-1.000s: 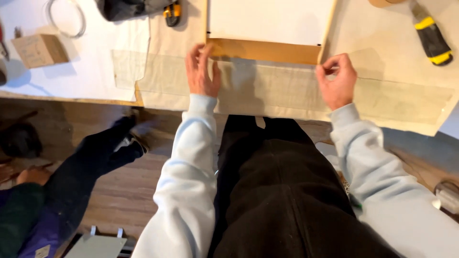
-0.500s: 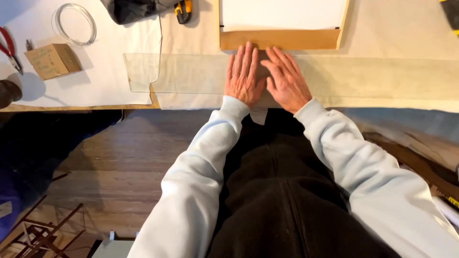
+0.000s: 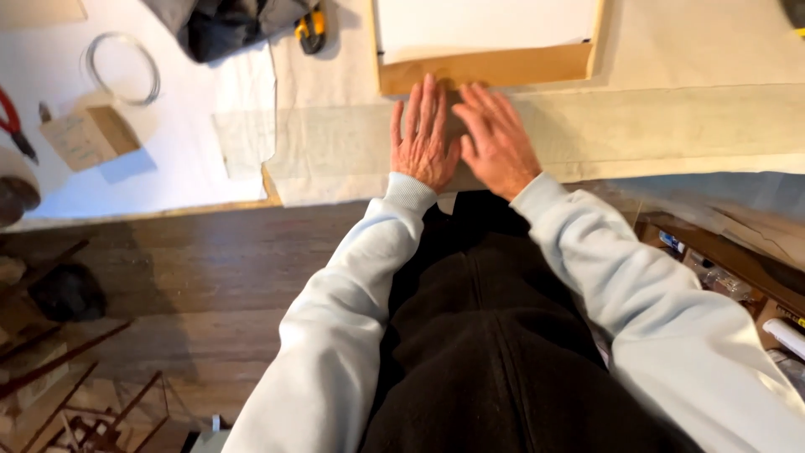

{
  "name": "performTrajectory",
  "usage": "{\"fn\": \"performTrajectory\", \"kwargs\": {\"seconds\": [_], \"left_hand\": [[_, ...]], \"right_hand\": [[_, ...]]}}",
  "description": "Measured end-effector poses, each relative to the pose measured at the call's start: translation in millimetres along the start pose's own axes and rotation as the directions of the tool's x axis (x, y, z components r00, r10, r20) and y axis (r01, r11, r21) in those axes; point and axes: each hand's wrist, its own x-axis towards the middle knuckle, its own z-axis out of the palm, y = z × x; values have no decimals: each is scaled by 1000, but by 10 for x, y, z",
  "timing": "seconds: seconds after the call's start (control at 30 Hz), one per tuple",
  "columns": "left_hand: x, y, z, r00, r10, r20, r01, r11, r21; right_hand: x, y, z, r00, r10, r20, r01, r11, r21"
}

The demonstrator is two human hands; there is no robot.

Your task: Applying adhesive tape to a picture frame and preparing components for assembly.

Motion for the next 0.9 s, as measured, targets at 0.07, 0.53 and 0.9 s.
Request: {"fn": "performTrajectory", "kwargs": {"seconds": [0.07,0.53,0.9], "left_hand": [[61,-17,33,999,30,-21,-30,999,29],[-79,-120,-197,1000,-28,-1,28,996,87],[-465,-346,-418,973,-195,-121,207,974,96]], "right_hand": [[46,-33,76,999,0,-43,2,999,35],[-570,666,-474,980,200,6,-199,979,-44],[-1152,988,-639,899,416,-136,-409,909,78]]}}
